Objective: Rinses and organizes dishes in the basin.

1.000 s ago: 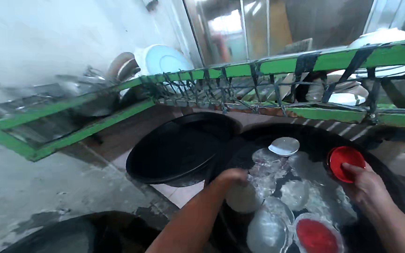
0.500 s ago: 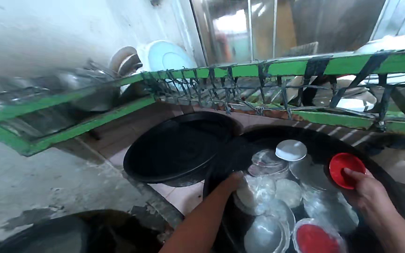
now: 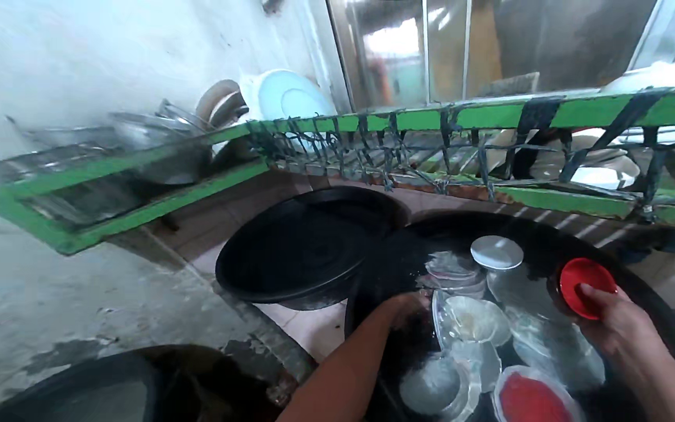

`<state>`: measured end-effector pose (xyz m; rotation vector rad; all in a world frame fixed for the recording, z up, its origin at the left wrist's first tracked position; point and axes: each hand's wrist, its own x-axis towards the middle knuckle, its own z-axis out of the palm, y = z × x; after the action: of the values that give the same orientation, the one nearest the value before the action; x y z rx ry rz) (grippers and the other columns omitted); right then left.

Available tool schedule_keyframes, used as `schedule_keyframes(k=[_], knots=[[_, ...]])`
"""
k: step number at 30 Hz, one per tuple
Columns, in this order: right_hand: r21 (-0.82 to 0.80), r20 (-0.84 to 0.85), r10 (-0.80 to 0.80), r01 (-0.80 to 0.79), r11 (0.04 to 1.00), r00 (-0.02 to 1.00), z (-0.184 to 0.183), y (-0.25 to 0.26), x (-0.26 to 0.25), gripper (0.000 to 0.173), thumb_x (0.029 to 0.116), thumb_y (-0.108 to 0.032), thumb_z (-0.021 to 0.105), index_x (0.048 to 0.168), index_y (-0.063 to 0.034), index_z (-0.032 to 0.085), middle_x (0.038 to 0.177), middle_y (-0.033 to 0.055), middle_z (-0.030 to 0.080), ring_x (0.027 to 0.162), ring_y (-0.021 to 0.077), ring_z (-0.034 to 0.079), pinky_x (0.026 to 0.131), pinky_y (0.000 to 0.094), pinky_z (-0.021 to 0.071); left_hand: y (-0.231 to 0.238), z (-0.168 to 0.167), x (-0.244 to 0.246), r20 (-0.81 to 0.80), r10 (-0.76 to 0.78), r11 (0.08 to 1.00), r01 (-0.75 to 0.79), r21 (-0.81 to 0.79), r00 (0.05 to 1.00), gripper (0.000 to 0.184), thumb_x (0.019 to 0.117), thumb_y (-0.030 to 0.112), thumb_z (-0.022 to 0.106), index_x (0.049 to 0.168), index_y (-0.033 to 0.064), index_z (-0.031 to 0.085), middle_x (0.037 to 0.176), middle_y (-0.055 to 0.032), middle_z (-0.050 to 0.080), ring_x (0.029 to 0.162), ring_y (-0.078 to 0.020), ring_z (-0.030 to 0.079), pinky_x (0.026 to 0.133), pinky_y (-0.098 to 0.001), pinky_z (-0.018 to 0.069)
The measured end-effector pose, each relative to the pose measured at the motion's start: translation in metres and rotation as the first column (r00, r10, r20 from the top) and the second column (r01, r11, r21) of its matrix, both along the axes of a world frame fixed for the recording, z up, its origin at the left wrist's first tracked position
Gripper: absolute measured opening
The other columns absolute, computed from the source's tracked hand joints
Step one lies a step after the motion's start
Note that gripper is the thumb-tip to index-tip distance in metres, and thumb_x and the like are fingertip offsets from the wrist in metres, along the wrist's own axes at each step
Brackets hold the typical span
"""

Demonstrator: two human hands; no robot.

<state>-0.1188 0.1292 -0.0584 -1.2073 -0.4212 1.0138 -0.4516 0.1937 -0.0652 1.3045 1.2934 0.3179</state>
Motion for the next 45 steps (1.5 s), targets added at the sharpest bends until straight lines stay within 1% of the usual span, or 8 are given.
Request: schedule_keyframes(k=[2, 8, 16, 24, 31, 38, 42, 45], knots=[[-0.003, 0.009, -0.006, 0.006, 1.0, 1.0, 0.0, 0.001, -0.001, 0.038, 0.1038, -0.011, 0.049, 0.142, -0.0131, 0.045, 0.106, 0.0103, 0.063, 0.08, 0.0194, 0.067, 0.061, 0.0375, 0.0571, -0.003, -0.002, 0.009, -0.058, -0.104, 0.993, 0.107, 0.056, 0.993, 0.051, 0.1071, 0.015, 0.048, 0.156, 0.0067, 0.038, 0.147, -0.0182, 0.051, 0.129, -0.0244, 0.053, 0.108, -0.0423, 0.0432], [-0.001, -0.006, 0.024, -0.024, 1.0, 1.0, -0.002, 0.001, 0.001, 0.04, 0.104, -0.012, 0.049, 0.143, -0.0146, 0.044, 0.107, 0.0085, 0.063, 0.083, 0.0179, 0.067, 0.065, 0.0379, 0.0576, 0.001, -0.029, 0.035, -0.406, -0.296, 0.921, 0.372, 0.12, 0.865, 0.044, 0.1084, 0.015, 0.048, 0.145, -0.0089, 0.047, 0.151, -0.0266, 0.047, 0.143, -0.0342, 0.043, 0.12, -0.0455, 0.0318], [-0.004, -0.004, 0.023, -0.023, 1.0, 1.0, 0.0, 0.001, 0.001, 0.042, 0.1037, -0.011, 0.051, 0.145, -0.0139, 0.043, 0.11, 0.0104, 0.064, 0.086, 0.0197, 0.067, 0.067, 0.0391, 0.0582, 0.006, -0.016, 0.027, -0.509, -0.123, 0.893, 0.319, 0.317, 0.852, 0.038, 0.0993, 0.007, 0.057, 0.135, -0.0043, 0.059, 0.14, -0.0238, 0.058, 0.134, -0.0352, 0.052, 0.114, -0.0498, 0.0395], [0.009, -0.058, 0.12, -0.119, 0.993, 0.991, 0.009, -0.004, -0.007, 0.039, 0.1049, -0.016, 0.052, 0.144, -0.0171, 0.045, 0.103, 0.0074, 0.066, 0.084, 0.0156, 0.069, 0.067, 0.0346, 0.0595, 0.002, 0.004, 0.025, -0.401, 0.004, 0.92, 0.154, 0.361, 0.916, 0.039, 0.1093, 0.01, 0.041, 0.144, -0.0019, 0.053, 0.146, -0.0224, 0.054, 0.138, -0.0323, 0.05, 0.117, -0.0454, 0.0366], [0.016, -0.087, 0.112, -0.111, 0.994, 0.99, 0.009, -0.003, -0.006, 0.034, 0.105, -0.014, 0.052, 0.139, -0.0133, 0.049, 0.1, 0.008, 0.068, 0.081, 0.0157, 0.07, 0.066, 0.0336, 0.0598, -0.009, 0.015, 0.016, -0.493, -0.079, 0.98, 0.158, 0.121, 0.866, 0.041, 0.105, 0.018, 0.052, 0.138, -0.0048, 0.053, 0.137, -0.0263, 0.057, 0.128, -0.0371, 0.056, 0.106, -0.0549, 0.045], [0.019, -0.077, 0.102, -0.101, 0.995, 0.992, 0.008, -0.002, -0.006, 0.035, 0.1048, -0.016, 0.053, 0.14, -0.0123, 0.049, 0.099, 0.008, 0.068, 0.083, 0.015, 0.069, 0.069, 0.0338, 0.0597, -0.008, 0.021, 0.014, -0.231, 0.085, 0.974, -0.032, 0.224, 0.969, 0.032, 0.1047, 0.017, 0.053, 0.129, -0.0035, 0.06, 0.124, -0.0228, 0.063, 0.113, -0.0295, 0.062, 0.098, -0.0472, 0.0492], [0.034, -0.068, 0.125, -0.123, 0.992, 0.99, 0.008, -0.002, -0.007, 0.036, 0.1044, -0.015, 0.053, 0.14, -0.011, 0.049, 0.102, 0.0084, 0.068, 0.086, 0.015, 0.07, 0.072, 0.0335, 0.0606, -0.008, 0.028, 0.013, 0.052, 0.235, 0.965, -0.239, 0.107, 0.971, 0.032, 0.1011, 0.012, 0.057, 0.13, -0.0014, 0.056, 0.112, -0.0214, 0.065, 0.095, -0.0285, 0.066, 0.081, -0.046, 0.057], [0.045, -0.054, 0.158, -0.155, 0.987, 0.986, 0.009, -0.002, -0.008, 0.037, 0.1049, -0.015, 0.052, 0.141, -0.0118, 0.048, 0.103, 0.0085, 0.069, 0.087, 0.0153, 0.07, 0.073, 0.0344, 0.0606, -0.011, 0.033, 0.021, 0.199, 0.178, 0.956, -0.217, 0.197, 0.964, 0.033, 0.0994, 0.009, 0.062, 0.129, -0.0023, 0.053, 0.099, -0.0177, 0.067, 0.082, -0.0229, 0.068, 0.072, -0.0391, 0.0589]])
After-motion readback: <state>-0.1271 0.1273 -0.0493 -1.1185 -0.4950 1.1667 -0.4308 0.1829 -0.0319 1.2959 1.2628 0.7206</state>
